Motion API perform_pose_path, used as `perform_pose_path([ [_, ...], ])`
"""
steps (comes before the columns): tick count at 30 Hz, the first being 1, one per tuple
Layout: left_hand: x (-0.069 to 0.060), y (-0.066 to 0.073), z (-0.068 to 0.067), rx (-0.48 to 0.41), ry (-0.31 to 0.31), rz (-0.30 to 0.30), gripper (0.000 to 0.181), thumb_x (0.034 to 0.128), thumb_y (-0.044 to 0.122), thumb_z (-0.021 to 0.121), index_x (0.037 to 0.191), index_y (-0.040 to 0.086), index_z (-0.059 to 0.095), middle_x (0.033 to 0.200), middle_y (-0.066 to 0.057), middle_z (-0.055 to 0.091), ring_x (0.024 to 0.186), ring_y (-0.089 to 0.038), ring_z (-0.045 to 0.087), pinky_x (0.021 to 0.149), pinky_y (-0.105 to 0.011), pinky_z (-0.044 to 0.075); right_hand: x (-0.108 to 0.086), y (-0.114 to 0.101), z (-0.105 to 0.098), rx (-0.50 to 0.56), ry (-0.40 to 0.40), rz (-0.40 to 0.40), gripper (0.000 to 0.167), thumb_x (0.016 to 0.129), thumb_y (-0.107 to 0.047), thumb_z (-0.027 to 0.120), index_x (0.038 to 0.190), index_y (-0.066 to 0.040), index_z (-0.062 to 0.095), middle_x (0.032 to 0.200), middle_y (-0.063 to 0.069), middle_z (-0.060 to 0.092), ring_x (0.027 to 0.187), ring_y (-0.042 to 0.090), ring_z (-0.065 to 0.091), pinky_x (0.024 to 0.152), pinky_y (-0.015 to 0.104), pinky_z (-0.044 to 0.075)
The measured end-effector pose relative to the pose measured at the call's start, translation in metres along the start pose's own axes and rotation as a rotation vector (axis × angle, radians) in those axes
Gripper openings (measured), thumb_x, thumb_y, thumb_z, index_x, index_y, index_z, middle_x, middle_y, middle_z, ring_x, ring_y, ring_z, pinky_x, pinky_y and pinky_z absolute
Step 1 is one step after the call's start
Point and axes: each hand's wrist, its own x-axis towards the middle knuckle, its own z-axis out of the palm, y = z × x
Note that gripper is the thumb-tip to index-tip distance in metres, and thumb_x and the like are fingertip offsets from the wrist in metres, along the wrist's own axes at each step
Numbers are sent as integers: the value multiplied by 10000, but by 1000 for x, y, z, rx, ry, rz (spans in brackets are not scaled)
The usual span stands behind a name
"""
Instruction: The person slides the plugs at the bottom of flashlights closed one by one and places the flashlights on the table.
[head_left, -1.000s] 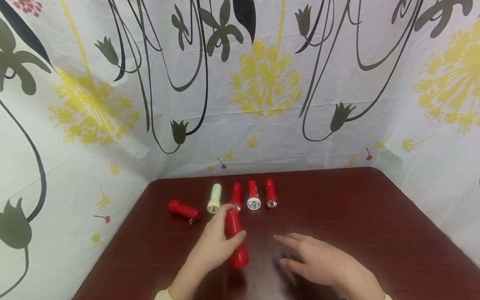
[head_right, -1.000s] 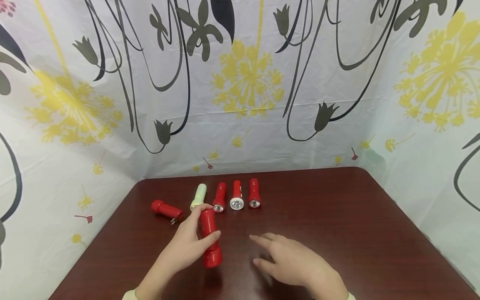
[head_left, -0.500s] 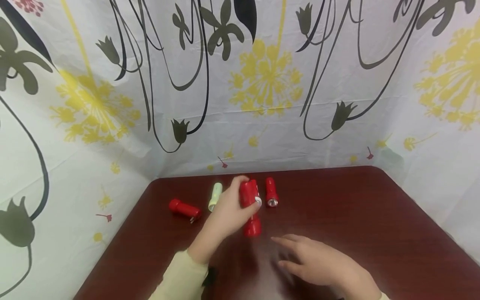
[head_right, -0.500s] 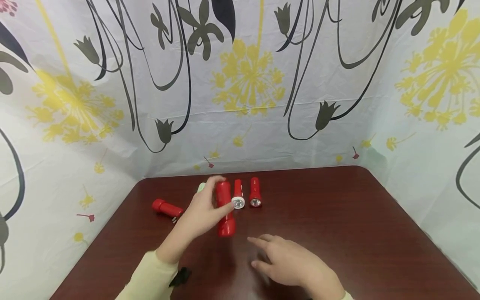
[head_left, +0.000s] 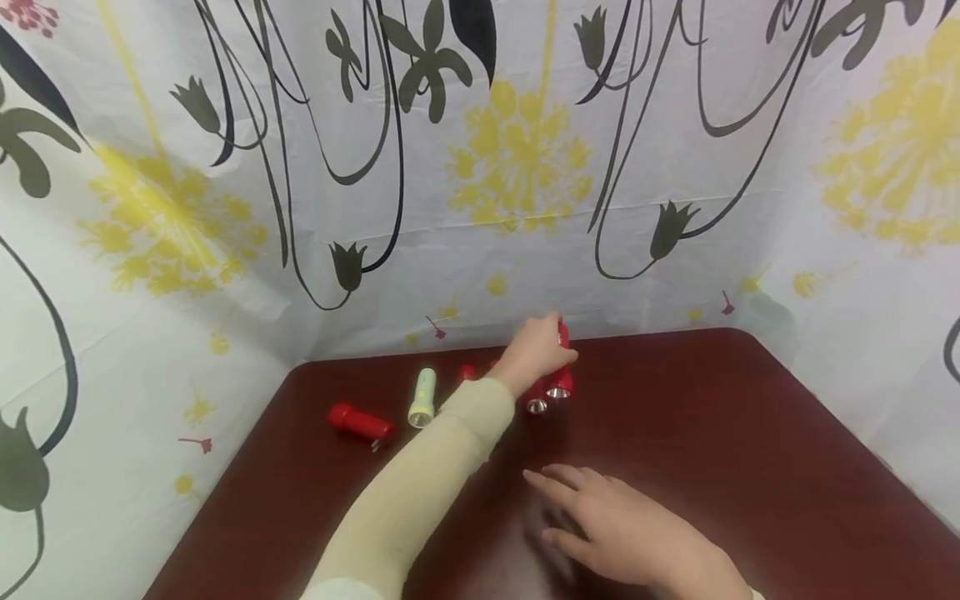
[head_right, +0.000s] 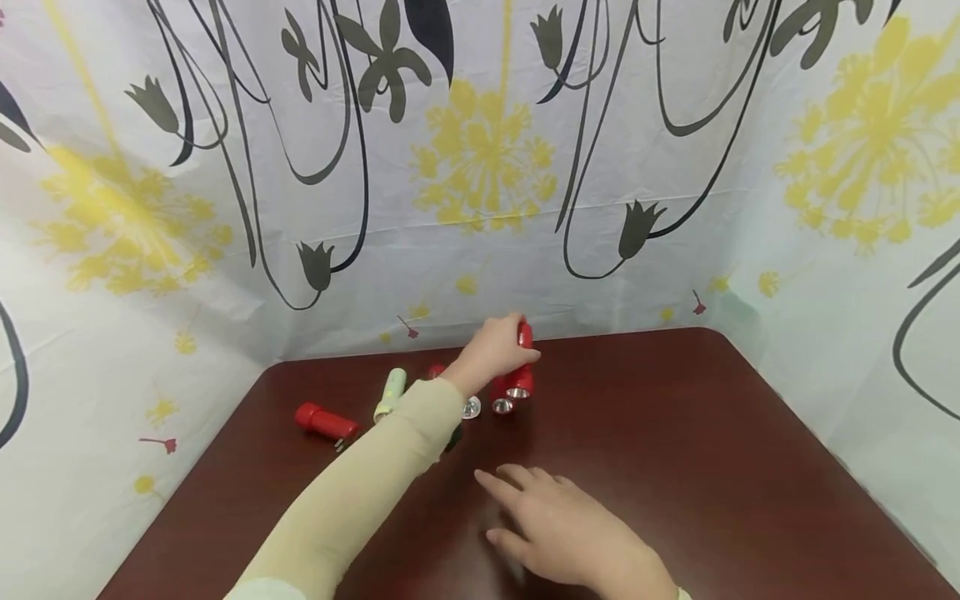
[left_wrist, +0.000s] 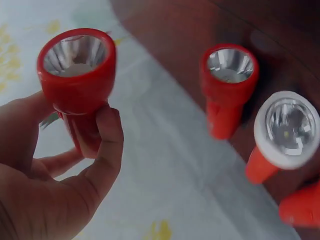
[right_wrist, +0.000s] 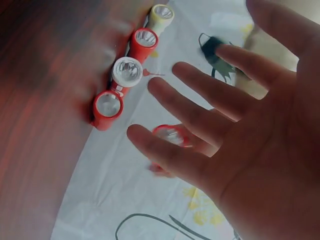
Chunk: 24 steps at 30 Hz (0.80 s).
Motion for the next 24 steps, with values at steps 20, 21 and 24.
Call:
perform_pose_path([
  [20, 46, -9, 73, 332, -90, 34, 162, 961, 268, 763, 842, 159, 753, 914, -11, 774, 801, -175, 721, 636, -310, 568, -13, 7, -4, -122, 125, -54, 625, 1037, -519, 646, 1591, -275, 486, 1545, -1, 558, 1391, 235, 581, 1103, 517, 541],
  [21, 46, -8, 74, 341, -88, 44, 158, 965, 258, 757, 842, 159, 756, 911, -9, 776, 804, -176, 726, 633, -313, 572, -14, 8, -4, -124, 131, -49, 623, 1036, -516, 651, 1587, -274, 492, 1542, 1, 562, 1390, 239, 583, 1104, 519, 540],
  [24, 46, -4, 77, 369, -66, 95, 153, 982, 235, 737, 847, 166, 756, 900, 4, 776, 805, -170, 737, 629, -313, 583, -17, 11, -5, -110, 134, -15, 632, 1027, -508, 668, 1589, -280, 490, 1551, 16, 559, 1404, 261, 577, 1112, 540, 530],
])
